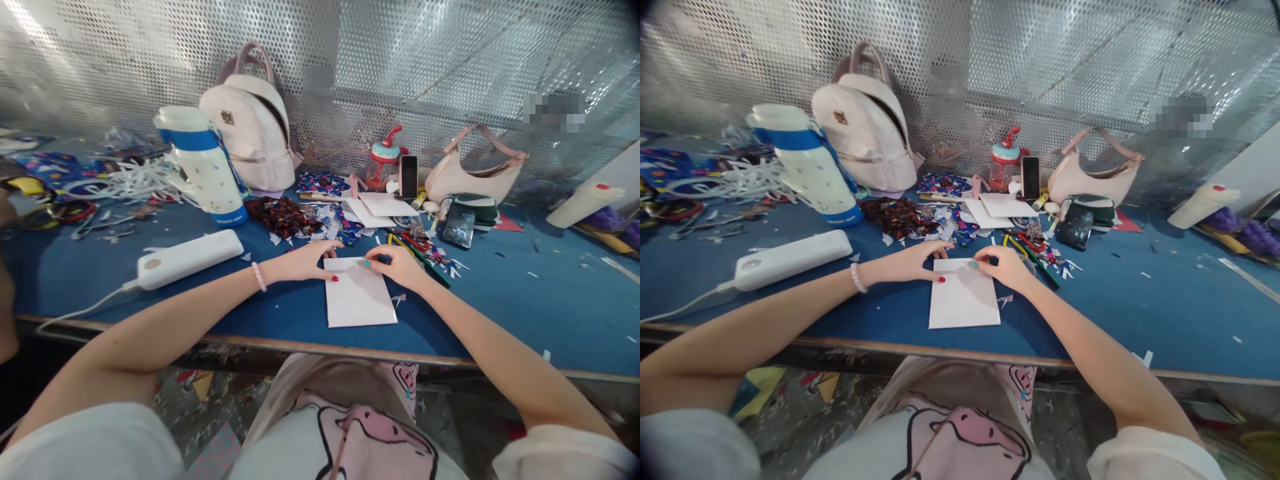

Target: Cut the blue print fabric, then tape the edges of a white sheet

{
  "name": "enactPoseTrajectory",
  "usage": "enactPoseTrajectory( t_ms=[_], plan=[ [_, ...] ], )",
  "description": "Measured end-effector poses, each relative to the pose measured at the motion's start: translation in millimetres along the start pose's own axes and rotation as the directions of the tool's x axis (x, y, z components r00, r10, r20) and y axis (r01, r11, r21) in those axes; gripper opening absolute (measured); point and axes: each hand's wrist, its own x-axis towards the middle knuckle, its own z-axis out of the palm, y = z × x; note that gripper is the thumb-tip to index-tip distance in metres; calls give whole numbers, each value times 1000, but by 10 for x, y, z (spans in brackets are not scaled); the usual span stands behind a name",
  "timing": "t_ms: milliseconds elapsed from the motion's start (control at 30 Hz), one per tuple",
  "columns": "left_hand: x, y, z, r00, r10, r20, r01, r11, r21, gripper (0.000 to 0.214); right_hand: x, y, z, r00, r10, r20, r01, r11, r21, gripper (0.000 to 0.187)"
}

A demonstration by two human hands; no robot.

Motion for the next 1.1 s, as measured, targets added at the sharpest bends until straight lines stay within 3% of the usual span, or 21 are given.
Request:
enactPoseTrajectory(
  t_ms=[300, 467, 767, 967, 1100],
  plan=[
    [-27, 23, -52, 998, 17, -58, -21, 997, -74, 70, 24, 65, -7, 995, -74, -67, 79, 993, 82, 8],
    [-58, 69, -29, 996, 83, 33, -85, 993, 83, 73, 27, 65, -11, 996, -63, -62, 70, 991, 113, 9],
    [-51, 84, 19, 989, 139, 57, -141, 989, 44, 68, 22, 102, -5, 998, 6, 68, -19, 982, 190, 11],
    [-28, 71, 0, 989, 147, 36, -150, 982, 114, 51, 24, 69, -49, 996, 6, 84, -21, 984, 177, 11],
    [-24, 55, 7, 988, 156, 10, -156, 983, 92, 51, 26, 71, -55, 997, 4, 82, -17, 987, 160, 11]
  ],
)
